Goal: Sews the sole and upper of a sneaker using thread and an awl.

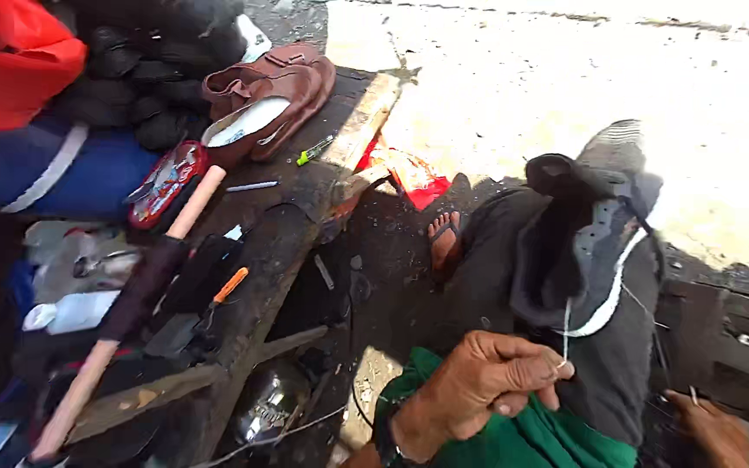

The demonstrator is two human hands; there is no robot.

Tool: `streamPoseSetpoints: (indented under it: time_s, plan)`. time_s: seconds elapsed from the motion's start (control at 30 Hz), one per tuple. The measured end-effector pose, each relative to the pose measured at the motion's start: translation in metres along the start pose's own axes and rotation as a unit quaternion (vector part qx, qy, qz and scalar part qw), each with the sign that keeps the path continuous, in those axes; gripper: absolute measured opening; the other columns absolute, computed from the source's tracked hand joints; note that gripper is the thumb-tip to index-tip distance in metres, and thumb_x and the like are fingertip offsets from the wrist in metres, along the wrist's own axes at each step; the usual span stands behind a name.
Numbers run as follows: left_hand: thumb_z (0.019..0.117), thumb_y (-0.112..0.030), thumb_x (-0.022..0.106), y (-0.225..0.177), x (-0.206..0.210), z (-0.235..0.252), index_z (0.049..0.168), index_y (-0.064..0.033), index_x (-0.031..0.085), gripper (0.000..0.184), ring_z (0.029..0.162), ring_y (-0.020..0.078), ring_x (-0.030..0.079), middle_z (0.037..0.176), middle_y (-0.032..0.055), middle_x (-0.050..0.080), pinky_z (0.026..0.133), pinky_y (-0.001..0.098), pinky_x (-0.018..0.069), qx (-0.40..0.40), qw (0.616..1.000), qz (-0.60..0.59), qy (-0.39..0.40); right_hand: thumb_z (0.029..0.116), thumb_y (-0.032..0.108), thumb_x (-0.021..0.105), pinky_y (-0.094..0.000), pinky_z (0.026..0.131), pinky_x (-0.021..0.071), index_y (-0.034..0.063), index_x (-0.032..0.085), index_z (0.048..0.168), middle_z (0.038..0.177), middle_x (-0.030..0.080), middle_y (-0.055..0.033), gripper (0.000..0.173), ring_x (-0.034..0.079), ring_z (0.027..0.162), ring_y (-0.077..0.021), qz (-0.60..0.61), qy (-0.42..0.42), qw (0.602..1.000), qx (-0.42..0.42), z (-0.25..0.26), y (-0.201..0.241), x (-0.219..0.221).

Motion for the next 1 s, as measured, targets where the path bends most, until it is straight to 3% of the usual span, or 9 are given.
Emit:
streamPoseSetpoints:
  time_s: [0.07,0.17,0.3,0.37,0.43,0.57,0.7,0.83,1.0]
  plan:
    - [0.1009,-0.014,0.063,0.011,-0.009,-0.009,0.125,-0.0087,0.072,0.026,0.06,0.0,0.056,0.092,0.0005,0.074,0.054,0.0174,0.0471,-0.003,0.98,0.198,-0.016,0.1016,0.018,0.06,-0.0651,0.082,0.0515,-0.0115,0.067,0.113,0.103,0.067,-0.0335,0.033,0.066,0.092,-0.0456,-0.041,0.004,0.992,-0.117,0.04,-0.017,0.005]
    - [0.0967,-0.007,0.064,-0.02,-0.046,-0.033,0.124,-0.0019,0.07,0.029,0.069,0.0074,0.068,0.096,0.0054,0.076,0.061,0.0238,0.0571,0.016,0.913,0.384,-0.137,0.1036,0.03,0.058,-0.0709,0.093,0.0466,0.004,0.071,0.123,0.115,0.07,-0.0277,0.035,0.065,0.11,-0.0485,-0.12,0.009,0.979,-0.164,0.021,0.02,-0.015]
    - [0.0961,-0.016,0.066,-0.077,-0.055,-0.038,0.126,0.0102,0.065,0.04,0.135,0.0333,0.052,0.141,0.0319,0.053,0.112,0.0471,0.0426,0.106,0.764,0.6,-0.212,0.1038,0.022,0.055,-0.0361,0.088,0.0563,0.0053,0.073,0.12,0.114,0.072,-0.0118,0.029,0.069,0.099,-0.0169,0.097,-0.101,0.897,-0.42,-0.072,0.11,-0.044]
    - [0.0979,-0.018,0.068,-0.084,-0.029,-0.015,0.136,0.0102,0.057,0.048,0.132,0.0201,0.055,0.143,0.0222,0.055,0.108,0.0342,0.0497,0.175,0.806,0.533,-0.191,0.1023,0.019,0.059,-0.0217,0.085,0.0557,0.0032,0.074,0.117,0.111,0.072,-0.0077,0.026,0.067,0.097,-0.0055,0.194,-0.103,0.805,-0.551,-0.118,0.155,-0.05]
    - [0.0964,-0.025,0.07,-0.075,-0.004,0.023,0.145,0.0085,0.047,0.063,0.125,0.0197,0.063,0.144,0.0172,0.057,0.1,0.0338,0.057,0.191,0.864,0.445,-0.137,0.1013,0.023,0.063,-0.0248,0.079,0.0562,0.005,0.074,0.12,0.102,0.072,-0.007,0.028,0.066,0.089,-0.0074,0.182,-0.107,0.761,-0.613,-0.141,0.196,-0.052]
    - [0.088,-0.02,0.078,-0.055,0.018,0.089,0.142,0.0056,0.047,0.068,0.105,0.0205,0.072,0.122,0.0132,0.07,0.09,0.0346,0.0627,0.112,0.919,0.374,-0.053,0.0972,0.042,0.064,-0.0505,0.068,0.0534,0.0147,0.073,0.122,0.083,0.071,-0.0076,0.039,0.066,0.071,-0.0241,-0.003,-0.054,0.81,-0.585,-0.126,0.246,-0.048]
    - [0.0836,-0.034,0.082,-0.051,0.011,0.112,0.116,-0.0058,0.068,0.045,0.097,0.0084,0.072,0.102,0.0004,0.075,0.09,0.0303,0.0605,0.031,0.878,0.476,-0.045,0.0984,0.03,0.061,-0.052,0.056,0.0478,0.0134,0.075,0.103,0.066,0.064,-0.0063,0.022,0.062,0.059,-0.0255,-0.021,-0.172,0.795,-0.582,-0.13,0.277,-0.09]
    - [0.0845,-0.029,0.082,-0.05,0.015,0.114,0.106,-0.0079,0.073,0.032,0.09,0.0087,0.073,0.094,0.0,0.076,0.086,0.0295,0.0611,0.033,0.884,0.466,-0.025,0.0901,0.016,0.068,-0.0492,0.055,0.0521,0.0163,0.076,0.11,0.09,0.071,-0.0045,0.021,0.067,0.068,-0.023,0.021,-0.288,0.689,-0.665,-0.173,0.362,-0.11]
    - [0.0852,-0.009,0.079,-0.047,0.015,0.111,0.104,-0.0018,0.073,0.021,0.087,0.0145,0.074,0.093,0.0073,0.077,0.084,0.0311,0.0622,0.021,0.93,0.367,0.002,0.0894,0.008,0.062,-0.0554,0.084,0.0544,0.0287,0.064,0.141,0.124,0.072,-0.0013,0.056,0.07,0.104,-0.0243,-0.141,-0.05,0.588,-0.795,-0.235,0.458,-0.073]
Point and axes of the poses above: each hand's wrist, its own z-axis towards the middle knuckle, its own x-axis out of the palm, y = z × x, the point moved 4 cm from there along z, towards the middle knuckle
